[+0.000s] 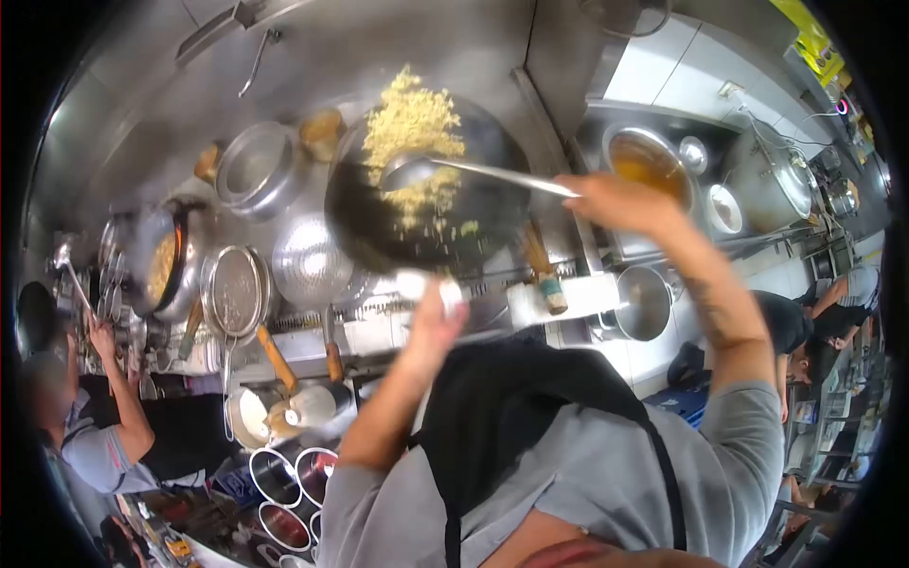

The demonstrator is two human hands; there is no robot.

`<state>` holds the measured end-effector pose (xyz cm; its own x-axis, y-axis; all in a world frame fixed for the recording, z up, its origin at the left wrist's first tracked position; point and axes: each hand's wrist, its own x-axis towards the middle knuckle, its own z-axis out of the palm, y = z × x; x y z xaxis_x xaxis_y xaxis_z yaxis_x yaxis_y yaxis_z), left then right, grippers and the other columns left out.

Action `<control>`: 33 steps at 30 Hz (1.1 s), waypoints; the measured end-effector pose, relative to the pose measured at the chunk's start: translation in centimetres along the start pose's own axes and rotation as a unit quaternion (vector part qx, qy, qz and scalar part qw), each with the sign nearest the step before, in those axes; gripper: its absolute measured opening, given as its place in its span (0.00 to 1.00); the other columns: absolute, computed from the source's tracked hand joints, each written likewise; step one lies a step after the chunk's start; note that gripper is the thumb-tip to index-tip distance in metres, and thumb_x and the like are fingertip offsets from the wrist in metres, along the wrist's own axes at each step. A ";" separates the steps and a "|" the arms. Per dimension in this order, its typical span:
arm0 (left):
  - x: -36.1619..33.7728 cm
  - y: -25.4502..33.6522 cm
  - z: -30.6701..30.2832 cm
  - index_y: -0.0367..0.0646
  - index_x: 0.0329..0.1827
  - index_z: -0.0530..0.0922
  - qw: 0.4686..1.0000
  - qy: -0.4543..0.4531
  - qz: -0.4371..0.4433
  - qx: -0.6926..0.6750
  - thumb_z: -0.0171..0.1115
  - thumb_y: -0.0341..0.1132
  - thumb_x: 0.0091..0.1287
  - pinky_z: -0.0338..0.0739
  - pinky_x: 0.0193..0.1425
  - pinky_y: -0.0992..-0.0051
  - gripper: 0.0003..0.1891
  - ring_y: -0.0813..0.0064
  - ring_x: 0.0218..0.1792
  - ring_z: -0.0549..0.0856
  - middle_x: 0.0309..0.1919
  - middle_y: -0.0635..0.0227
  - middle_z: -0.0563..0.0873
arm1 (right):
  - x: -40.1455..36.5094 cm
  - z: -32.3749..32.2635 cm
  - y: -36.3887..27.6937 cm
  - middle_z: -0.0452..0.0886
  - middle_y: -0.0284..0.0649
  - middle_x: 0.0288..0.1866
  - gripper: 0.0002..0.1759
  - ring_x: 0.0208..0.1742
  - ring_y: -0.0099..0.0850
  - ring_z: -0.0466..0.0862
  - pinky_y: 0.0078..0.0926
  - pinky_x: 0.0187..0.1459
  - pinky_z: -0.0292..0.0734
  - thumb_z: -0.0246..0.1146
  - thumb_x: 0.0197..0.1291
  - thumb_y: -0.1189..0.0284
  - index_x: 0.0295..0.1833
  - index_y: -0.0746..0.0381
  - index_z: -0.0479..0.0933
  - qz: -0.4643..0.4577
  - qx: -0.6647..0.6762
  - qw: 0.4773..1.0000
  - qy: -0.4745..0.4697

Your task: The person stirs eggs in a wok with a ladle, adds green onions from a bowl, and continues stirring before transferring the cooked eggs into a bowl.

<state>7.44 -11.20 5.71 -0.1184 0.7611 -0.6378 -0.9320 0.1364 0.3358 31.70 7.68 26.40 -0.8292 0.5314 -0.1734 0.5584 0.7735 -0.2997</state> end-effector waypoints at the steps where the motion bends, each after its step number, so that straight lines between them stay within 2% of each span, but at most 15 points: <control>1: 3.3 1.8 -0.4 0.48 0.44 0.74 1.000 -0.025 0.010 -0.002 0.52 0.38 0.67 0.71 0.22 0.81 0.07 0.75 0.25 0.77 0.28 0.72 0.79 | -1.4 -0.7 0.2 0.81 0.51 0.32 0.24 0.34 0.46 0.82 0.42 0.38 0.76 0.56 0.64 0.69 0.65 0.63 0.66 -0.025 -0.006 1.000 -0.015; 4: 11.7 6.3 -1.2 0.48 0.37 0.73 0.993 -0.113 0.023 0.024 0.53 0.34 0.63 0.70 0.23 0.79 0.03 0.74 0.29 0.77 0.27 0.72 0.78 | -3.2 -2.4 0.3 0.80 0.54 0.36 0.21 0.39 0.48 0.81 0.44 0.41 0.76 0.55 0.64 0.69 0.61 0.65 0.69 -0.048 -0.036 0.997 -0.045; 6: 12.3 6.7 0.1 0.49 0.37 0.73 0.997 -0.049 0.046 0.039 0.54 0.35 0.62 0.70 0.23 0.76 0.03 0.73 0.30 0.77 0.28 0.73 0.77 | -2.8 -1.4 0.5 0.79 0.61 0.41 0.19 0.47 0.50 0.81 0.47 0.48 0.75 0.54 0.65 0.67 0.56 0.68 0.72 0.006 -0.052 0.996 -0.069; 8: 10.6 6.8 1.6 0.51 0.36 0.72 0.997 -0.026 0.065 0.013 0.57 0.38 0.60 0.70 0.25 0.74 0.05 0.74 0.32 0.77 0.29 0.74 0.77 | -0.1 0.6 1.1 0.80 0.60 0.40 0.16 0.46 0.50 0.82 0.47 0.47 0.76 0.54 0.65 0.68 0.51 0.68 0.74 0.093 -0.071 0.993 -0.024; 10: 10.3 6.0 0.6 0.51 0.37 0.72 0.969 -0.087 0.177 0.146 0.58 0.37 0.60 0.71 0.26 0.74 0.06 0.73 0.34 0.76 0.30 0.74 0.76 | 5.2 4.7 4.2 0.81 0.59 0.38 0.13 0.44 0.50 0.83 0.47 0.45 0.77 0.55 0.63 0.69 0.47 0.67 0.75 0.132 -0.070 0.988 0.048; 13: 17.8 5.7 -3.9 0.51 0.38 0.73 0.940 -0.085 0.232 0.236 0.59 0.37 0.60 0.72 0.26 0.74 0.06 0.71 0.33 0.77 0.30 0.71 0.77 | 12.8 11.1 4.6 0.82 0.57 0.34 0.14 0.40 0.52 0.83 0.49 0.43 0.78 0.56 0.62 0.69 0.48 0.67 0.75 0.184 0.011 0.971 0.149; 15: 18.7 6.5 -4.1 0.50 0.38 0.73 0.971 -0.043 0.157 0.175 0.59 0.36 0.61 0.73 0.26 0.73 0.06 0.70 0.31 0.77 0.30 0.69 0.78 | 17.1 15.2 2.8 0.82 0.58 0.37 0.16 0.42 0.53 0.82 0.49 0.44 0.77 0.55 0.63 0.66 0.48 0.68 0.74 0.198 0.147 0.961 0.126; 17: 14.1 7.4 0.0 0.49 0.39 0.73 1.000 0.006 0.002 0.019 0.57 0.34 0.62 0.73 0.26 0.72 0.05 0.68 0.29 0.77 0.29 0.67 0.79 | 15.8 14.9 -0.9 0.81 0.57 0.39 0.17 0.43 0.53 0.82 0.48 0.45 0.76 0.55 0.63 0.65 0.50 0.67 0.74 0.160 0.178 0.967 0.083; 20: 12.6 7.8 1.3 0.49 0.39 0.74 0.998 0.019 -0.015 0.066 0.57 0.34 0.63 0.74 0.25 0.73 0.04 0.68 0.27 0.77 0.27 0.65 0.80 | 12.4 15.5 0.4 0.81 0.57 0.41 0.16 0.45 0.52 0.81 0.47 0.47 0.74 0.54 0.64 0.65 0.52 0.64 0.73 0.036 0.167 0.983 0.061; 22: 12.1 7.9 1.7 0.48 0.39 0.74 0.998 0.038 -0.022 0.052 0.57 0.34 0.64 0.74 0.25 0.73 0.04 0.68 0.27 0.77 0.27 0.65 0.79 | 7.2 9.9 0.2 0.81 0.54 0.41 0.17 0.45 0.52 0.81 0.47 0.48 0.74 0.54 0.65 0.65 0.56 0.61 0.71 0.062 0.129 0.988 -0.054; 24: 11.8 7.8 1.5 0.47 0.40 0.73 0.999 0.003 -0.025 0.029 0.55 0.36 0.66 0.73 0.25 0.74 0.05 0.68 0.27 0.77 0.29 0.65 0.80 | 3.2 4.6 -1.7 0.82 0.54 0.39 0.17 0.43 0.49 0.83 0.46 0.45 0.77 0.54 0.64 0.68 0.56 0.64 0.70 0.092 0.046 0.993 -0.066; 27: 7.5 3.7 1.9 0.47 0.40 0.73 0.999 0.004 0.049 0.005 0.53 0.37 0.68 0.73 0.25 0.75 0.05 0.70 0.27 0.77 0.30 0.67 0.80 | 3.5 7.2 2.5 0.82 0.54 0.35 0.19 0.39 0.48 0.84 0.43 0.40 0.80 0.53 0.63 0.72 0.58 0.67 0.68 0.070 -0.153 0.985 0.034; 31: -3.0 1.6 5.0 0.49 0.42 0.72 0.999 -0.022 -0.017 -0.023 0.55 0.41 0.67 0.73 0.20 0.76 0.08 0.71 0.28 0.80 0.28 0.71 0.78 | 1.5 4.9 -0.2 0.82 0.53 0.32 0.19 0.34 0.47 0.84 0.41 0.38 0.80 0.53 0.63 0.73 0.59 0.69 0.68 0.041 -0.121 0.991 0.024; 32: -2.8 1.7 4.2 0.50 0.43 0.72 0.967 -0.041 0.148 0.205 0.55 0.40 0.67 0.71 0.20 0.77 0.07 0.72 0.27 0.79 0.29 0.71 0.78 | 0.2 4.1 -1.2 0.82 0.52 0.32 0.19 0.34 0.46 0.84 0.41 0.37 0.80 0.53 0.63 0.72 0.58 0.69 0.69 0.033 -0.080 0.996 -0.005; 33: -1.2 3.6 4.2 0.51 0.45 0.73 0.853 -0.065 0.303 0.420 0.54 0.39 0.67 0.70 0.19 0.78 0.07 0.74 0.27 0.78 0.29 0.72 0.79 | -0.6 2.7 -2.0 0.82 0.51 0.32 0.19 0.33 0.46 0.84 0.40 0.37 0.80 0.54 0.64 0.71 0.58 0.68 0.69 0.023 -0.044 0.998 -0.027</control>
<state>5.69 -8.97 10.64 -0.4014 0.9097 -0.1067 -0.1329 0.0574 0.9895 31.07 4.91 24.61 -0.8014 0.5499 -0.2355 0.5941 0.7774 -0.2067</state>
